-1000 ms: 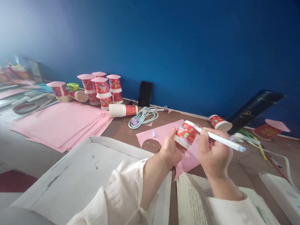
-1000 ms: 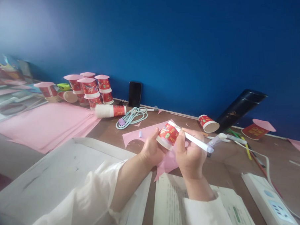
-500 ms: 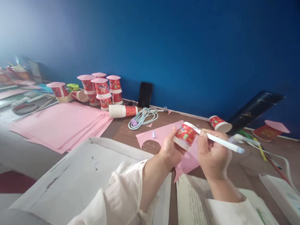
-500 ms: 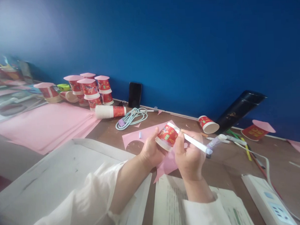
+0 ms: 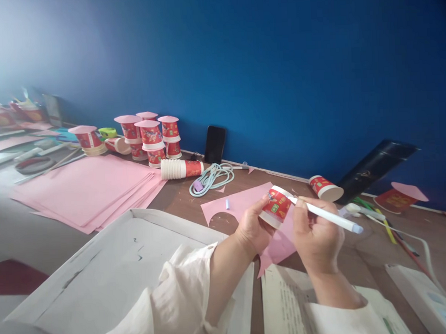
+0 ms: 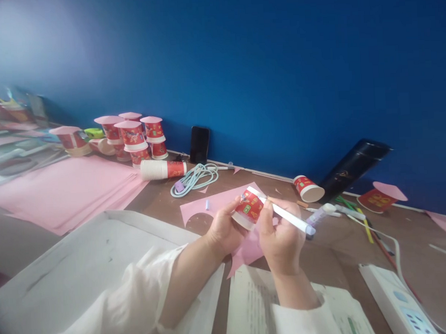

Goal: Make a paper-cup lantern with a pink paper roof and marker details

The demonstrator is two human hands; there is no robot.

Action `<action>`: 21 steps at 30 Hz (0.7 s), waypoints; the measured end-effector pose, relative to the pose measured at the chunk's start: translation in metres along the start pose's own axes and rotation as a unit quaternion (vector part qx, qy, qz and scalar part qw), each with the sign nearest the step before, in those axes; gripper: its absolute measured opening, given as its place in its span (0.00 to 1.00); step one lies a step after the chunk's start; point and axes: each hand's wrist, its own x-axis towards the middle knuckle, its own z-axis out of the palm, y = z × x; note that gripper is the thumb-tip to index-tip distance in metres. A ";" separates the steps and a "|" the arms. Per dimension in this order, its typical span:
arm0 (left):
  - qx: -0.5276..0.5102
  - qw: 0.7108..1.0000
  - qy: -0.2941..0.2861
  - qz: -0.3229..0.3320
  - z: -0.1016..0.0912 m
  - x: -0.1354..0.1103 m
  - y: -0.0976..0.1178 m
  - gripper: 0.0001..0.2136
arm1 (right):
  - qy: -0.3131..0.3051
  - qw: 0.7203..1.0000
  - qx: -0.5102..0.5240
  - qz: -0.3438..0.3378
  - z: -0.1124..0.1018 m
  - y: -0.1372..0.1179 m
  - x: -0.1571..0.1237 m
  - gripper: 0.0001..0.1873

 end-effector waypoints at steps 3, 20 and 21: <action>0.003 1.000 -0.007 -0.009 0.000 0.000 0.000 0.12 | -0.001 1.000 -0.011 0.002 -0.001 -0.001 0.000 0.08; 0.005 1.000 0.006 0.004 -0.001 0.001 0.001 0.17 | -0.015 0.999 0.011 -0.049 -0.002 -0.001 0.001 0.07; 0.008 1.000 0.003 0.003 -0.001 0.001 0.001 0.17 | -0.019 0.999 0.010 -0.046 -0.002 -0.002 0.000 0.08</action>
